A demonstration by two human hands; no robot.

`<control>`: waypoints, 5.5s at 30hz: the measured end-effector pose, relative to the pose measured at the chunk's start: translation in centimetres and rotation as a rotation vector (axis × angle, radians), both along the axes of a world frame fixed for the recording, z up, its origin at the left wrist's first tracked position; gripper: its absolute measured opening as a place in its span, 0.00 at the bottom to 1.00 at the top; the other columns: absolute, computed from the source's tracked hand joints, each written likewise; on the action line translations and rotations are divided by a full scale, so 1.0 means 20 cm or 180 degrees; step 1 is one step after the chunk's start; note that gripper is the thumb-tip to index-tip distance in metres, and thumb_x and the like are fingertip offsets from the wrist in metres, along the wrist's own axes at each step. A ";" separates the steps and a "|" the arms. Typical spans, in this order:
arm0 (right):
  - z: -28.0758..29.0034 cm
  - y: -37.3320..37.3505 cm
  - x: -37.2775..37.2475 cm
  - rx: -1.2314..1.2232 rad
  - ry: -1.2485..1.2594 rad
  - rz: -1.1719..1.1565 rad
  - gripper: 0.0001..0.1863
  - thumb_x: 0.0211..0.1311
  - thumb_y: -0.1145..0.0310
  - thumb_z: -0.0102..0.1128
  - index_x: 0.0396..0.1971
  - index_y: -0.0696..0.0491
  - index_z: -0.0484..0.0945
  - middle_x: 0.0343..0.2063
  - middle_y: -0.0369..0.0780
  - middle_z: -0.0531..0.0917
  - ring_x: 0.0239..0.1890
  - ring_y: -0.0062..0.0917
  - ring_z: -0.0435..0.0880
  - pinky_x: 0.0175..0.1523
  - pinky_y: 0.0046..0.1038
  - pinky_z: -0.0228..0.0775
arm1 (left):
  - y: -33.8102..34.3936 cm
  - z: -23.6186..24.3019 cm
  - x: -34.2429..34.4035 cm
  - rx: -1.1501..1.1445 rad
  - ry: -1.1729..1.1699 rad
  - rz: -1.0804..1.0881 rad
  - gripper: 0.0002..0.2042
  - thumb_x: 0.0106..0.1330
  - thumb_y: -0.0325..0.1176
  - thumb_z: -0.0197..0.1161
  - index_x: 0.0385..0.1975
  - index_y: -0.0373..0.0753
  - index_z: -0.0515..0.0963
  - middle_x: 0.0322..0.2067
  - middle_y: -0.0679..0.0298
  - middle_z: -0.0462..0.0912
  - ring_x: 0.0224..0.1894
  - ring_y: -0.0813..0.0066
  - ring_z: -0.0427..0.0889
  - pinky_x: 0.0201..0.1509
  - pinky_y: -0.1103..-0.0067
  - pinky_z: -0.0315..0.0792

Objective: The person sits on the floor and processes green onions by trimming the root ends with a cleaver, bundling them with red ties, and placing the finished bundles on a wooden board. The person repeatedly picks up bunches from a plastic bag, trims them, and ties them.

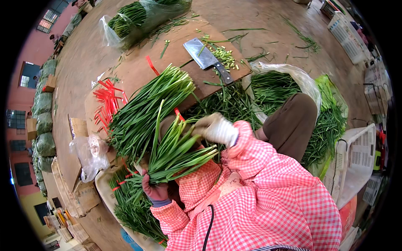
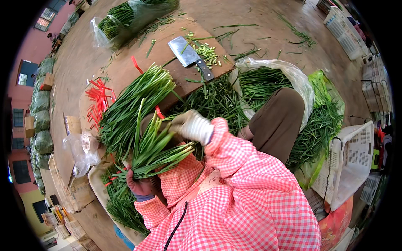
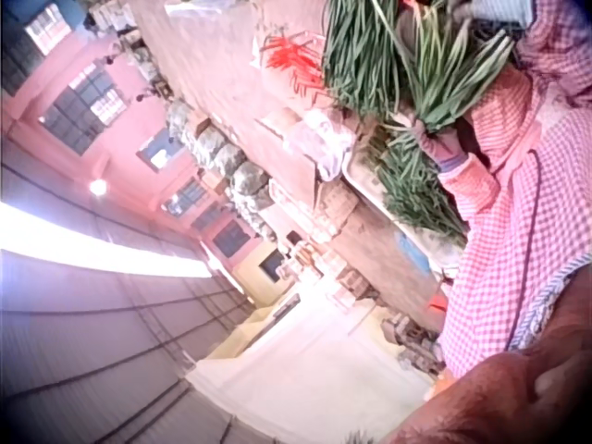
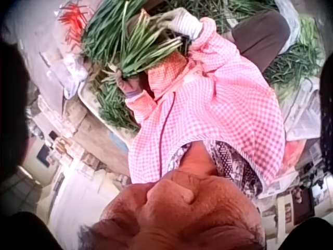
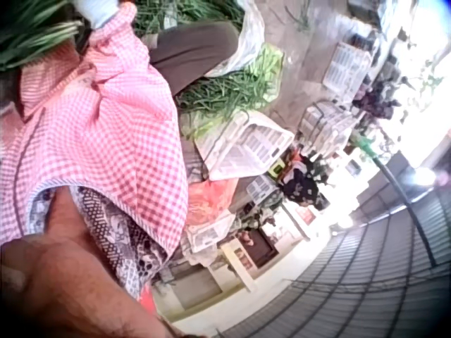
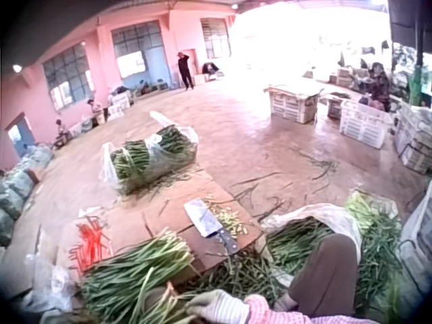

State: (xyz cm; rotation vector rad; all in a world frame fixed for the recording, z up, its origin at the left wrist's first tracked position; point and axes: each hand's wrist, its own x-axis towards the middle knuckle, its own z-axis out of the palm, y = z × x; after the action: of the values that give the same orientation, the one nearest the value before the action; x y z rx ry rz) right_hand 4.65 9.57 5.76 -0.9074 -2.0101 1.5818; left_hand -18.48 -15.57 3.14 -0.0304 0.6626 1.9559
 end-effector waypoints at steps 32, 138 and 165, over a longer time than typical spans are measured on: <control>-0.04 0.19 0.40 0.0674 -0.0349 -0.1520 0.16 0.59 0.60 0.58 0.41 0.56 0.79 0.35 0.44 0.84 0.35 0.26 0.83 0.36 0.24 0.74 | 0.11 0.19 0.05 0.0019 0.0353 -0.0115 0.11 0.63 0.29 0.56 0.44 0.47 0.70 0.55 0.54 0.72 0.57 0.57 0.72 0.58 0.59 0.70; 0.12 -0.05 0.53 -0.0475 -0.0941 -0.0884 0.30 0.49 0.56 0.68 0.50 0.57 0.75 0.41 0.48 0.82 0.43 0.34 0.82 0.48 0.31 0.74 | 0.07 0.08 0.06 0.0202 0.0305 -0.0145 0.14 0.70 0.36 0.51 0.51 0.38 0.71 0.53 0.56 0.74 0.54 0.63 0.73 0.46 0.70 0.80; 0.03 0.08 0.12 0.0722 -0.1739 0.0538 0.17 0.53 0.66 0.54 0.43 0.48 0.80 0.27 0.48 0.82 0.29 0.38 0.82 0.36 0.36 0.74 | 0.05 0.11 0.00 0.0140 -0.0208 0.0039 0.15 0.71 0.37 0.49 0.53 0.38 0.71 0.54 0.56 0.74 0.53 0.62 0.75 0.44 0.72 0.79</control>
State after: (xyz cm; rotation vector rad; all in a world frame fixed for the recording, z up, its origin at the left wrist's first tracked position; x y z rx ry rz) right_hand 6.98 11.12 6.31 -1.1980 -2.6370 1.2336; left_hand -18.55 -14.58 5.37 -0.0711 0.5776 1.9723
